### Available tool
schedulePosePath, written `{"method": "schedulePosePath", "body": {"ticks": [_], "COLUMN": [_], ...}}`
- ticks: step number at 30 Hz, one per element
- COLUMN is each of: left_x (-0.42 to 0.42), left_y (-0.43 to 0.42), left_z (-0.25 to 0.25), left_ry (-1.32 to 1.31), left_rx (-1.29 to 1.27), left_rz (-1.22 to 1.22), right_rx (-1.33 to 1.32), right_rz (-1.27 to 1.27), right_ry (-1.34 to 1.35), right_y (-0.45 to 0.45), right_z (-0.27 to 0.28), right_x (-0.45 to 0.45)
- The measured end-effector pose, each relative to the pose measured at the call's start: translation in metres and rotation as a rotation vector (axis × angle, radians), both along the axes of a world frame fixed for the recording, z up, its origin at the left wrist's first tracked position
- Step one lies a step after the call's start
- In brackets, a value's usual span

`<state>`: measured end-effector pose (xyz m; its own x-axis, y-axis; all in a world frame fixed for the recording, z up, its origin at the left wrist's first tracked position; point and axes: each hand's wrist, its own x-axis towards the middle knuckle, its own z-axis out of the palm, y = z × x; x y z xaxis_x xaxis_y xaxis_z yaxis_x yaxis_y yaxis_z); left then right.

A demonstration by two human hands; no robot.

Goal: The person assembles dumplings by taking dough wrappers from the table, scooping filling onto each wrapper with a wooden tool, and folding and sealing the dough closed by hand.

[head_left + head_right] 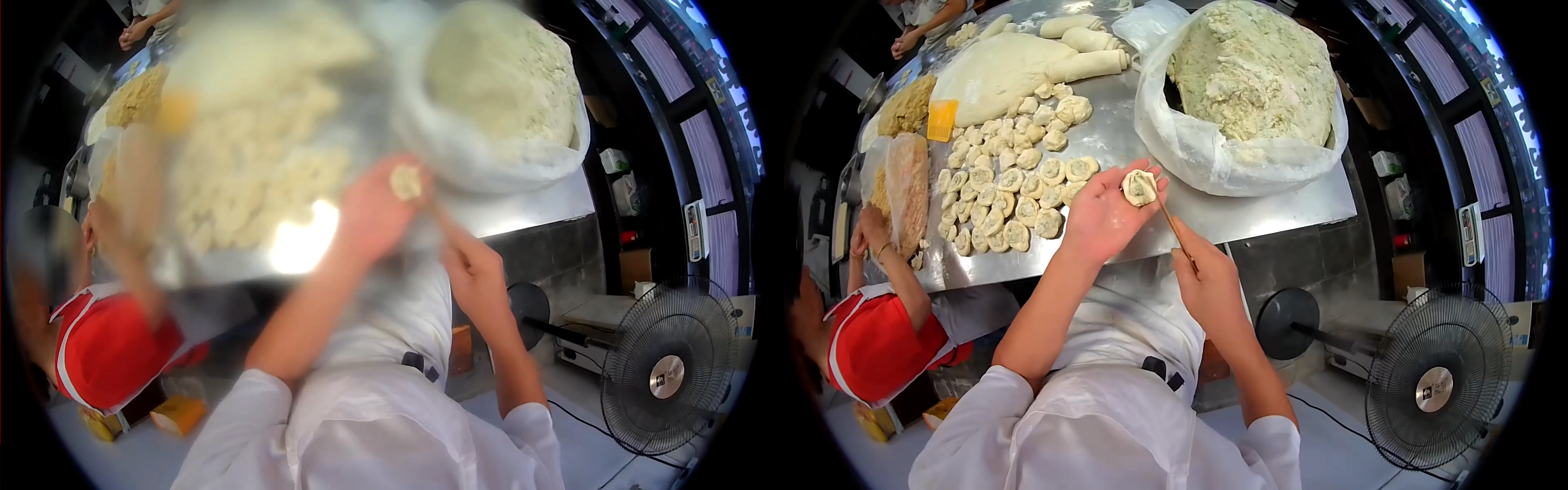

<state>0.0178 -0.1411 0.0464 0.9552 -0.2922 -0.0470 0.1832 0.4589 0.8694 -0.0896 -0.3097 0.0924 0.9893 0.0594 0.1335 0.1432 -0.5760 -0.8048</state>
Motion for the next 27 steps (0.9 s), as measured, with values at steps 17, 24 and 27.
{"method": "schedulePosePath", "body": {"ticks": [17,24,27], "left_x": [-0.015,-0.014,-0.012], "left_y": [0.019,0.016,0.015], "left_z": [-0.022,-0.007,-0.015], "left_ry": [0.252,0.37,0.097], "left_rx": [-0.228,-0.41,0.012], "left_rz": [0.048,0.013,0.052], "right_rx": [0.439,-0.122,-0.333], "right_rz": [-0.155,-0.132,-0.1], "right_ry": [0.147,-0.231,-0.33], "right_y": [0.032,0.027,0.03], "right_z": [-0.038,-0.04,-0.04], "right_x": [-0.021,-0.003,0.0]}}
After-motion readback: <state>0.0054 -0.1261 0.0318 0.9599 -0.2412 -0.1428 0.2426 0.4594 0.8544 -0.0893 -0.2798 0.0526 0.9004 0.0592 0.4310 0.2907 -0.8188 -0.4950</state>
